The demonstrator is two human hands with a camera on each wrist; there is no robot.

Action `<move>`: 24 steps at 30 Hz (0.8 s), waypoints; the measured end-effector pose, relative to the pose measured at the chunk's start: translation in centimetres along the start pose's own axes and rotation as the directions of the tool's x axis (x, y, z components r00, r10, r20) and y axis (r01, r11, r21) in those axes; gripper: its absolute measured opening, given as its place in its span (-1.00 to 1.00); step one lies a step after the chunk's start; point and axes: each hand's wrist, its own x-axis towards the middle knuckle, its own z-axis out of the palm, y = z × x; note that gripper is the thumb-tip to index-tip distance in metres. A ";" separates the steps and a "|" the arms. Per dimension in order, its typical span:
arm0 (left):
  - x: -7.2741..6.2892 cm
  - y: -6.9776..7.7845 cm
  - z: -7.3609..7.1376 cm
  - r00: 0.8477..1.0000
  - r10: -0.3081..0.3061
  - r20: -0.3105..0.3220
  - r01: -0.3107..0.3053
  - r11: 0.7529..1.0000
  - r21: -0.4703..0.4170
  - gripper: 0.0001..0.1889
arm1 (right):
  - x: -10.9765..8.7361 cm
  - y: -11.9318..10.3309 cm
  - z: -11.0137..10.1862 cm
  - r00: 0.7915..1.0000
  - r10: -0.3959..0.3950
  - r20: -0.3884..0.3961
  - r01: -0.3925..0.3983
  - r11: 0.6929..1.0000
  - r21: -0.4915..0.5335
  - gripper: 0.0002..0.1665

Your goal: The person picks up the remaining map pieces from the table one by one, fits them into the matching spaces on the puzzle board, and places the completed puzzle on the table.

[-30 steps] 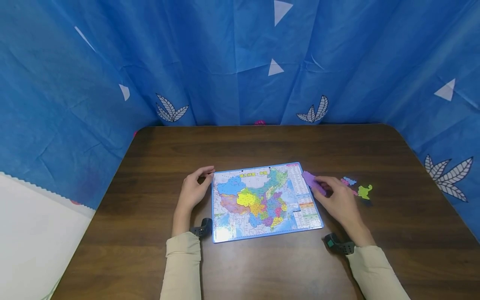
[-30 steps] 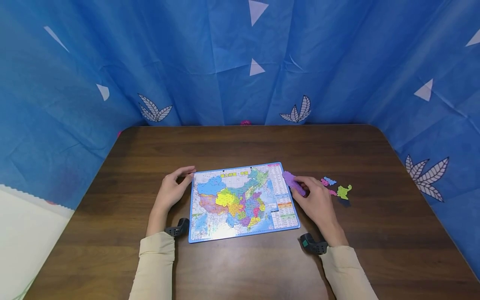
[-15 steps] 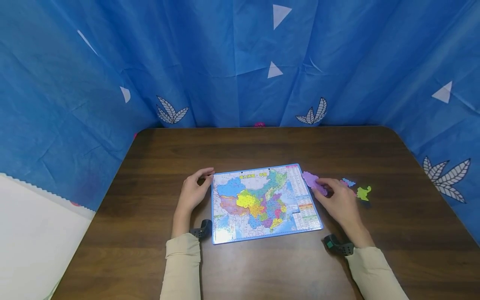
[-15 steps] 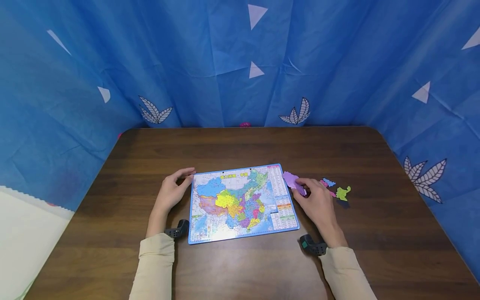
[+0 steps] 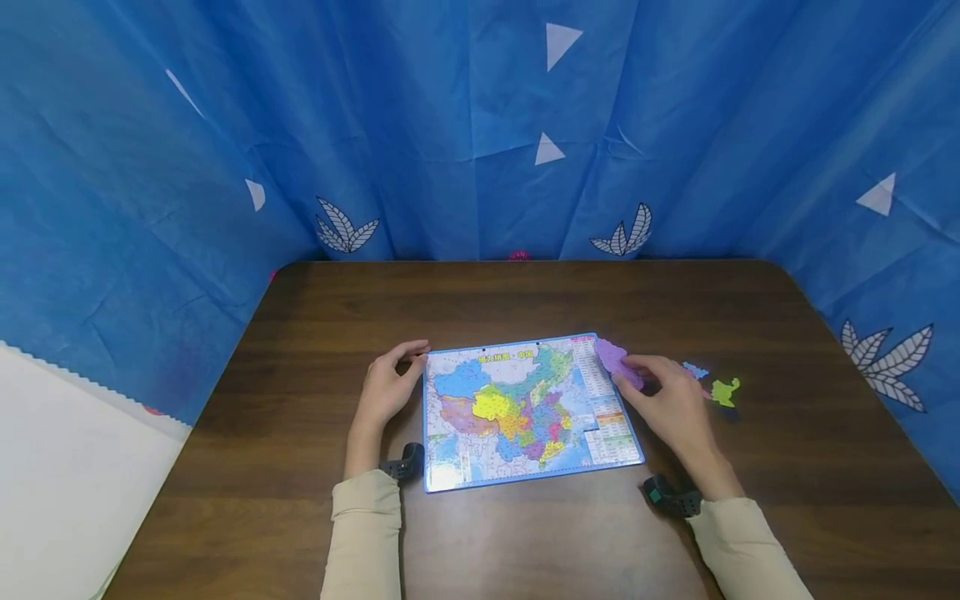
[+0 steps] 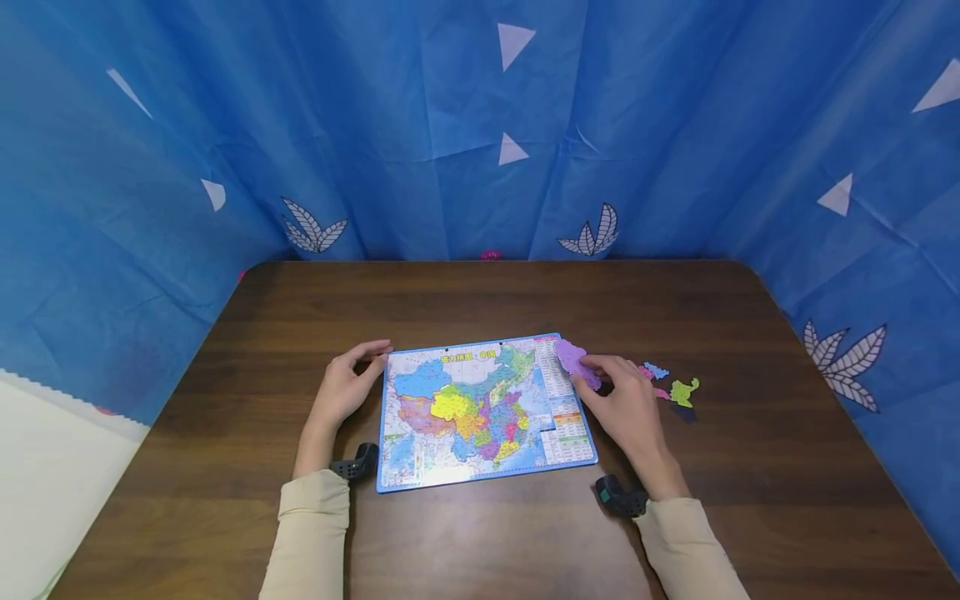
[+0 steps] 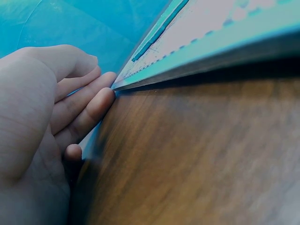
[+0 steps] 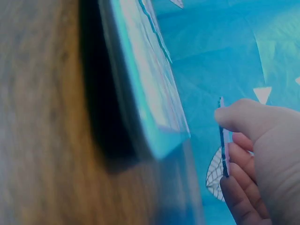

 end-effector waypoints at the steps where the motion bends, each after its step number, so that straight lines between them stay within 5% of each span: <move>1: 0.0 0.0 0.0 1.000 -0.001 0.001 0.001 1.000 0.002 -0.65 | 0.1 -0.1 0.0 1.000 -0.011 0.001 0.011 1.000 0.004 -0.57; 24: -0.2 -0.1 0.0 1.000 0.017 -0.012 -0.017 1.000 -0.001 -0.65 | 1.7 -5.4 1.8 0.978 -0.188 0.087 0.181 0.980 0.088 -0.60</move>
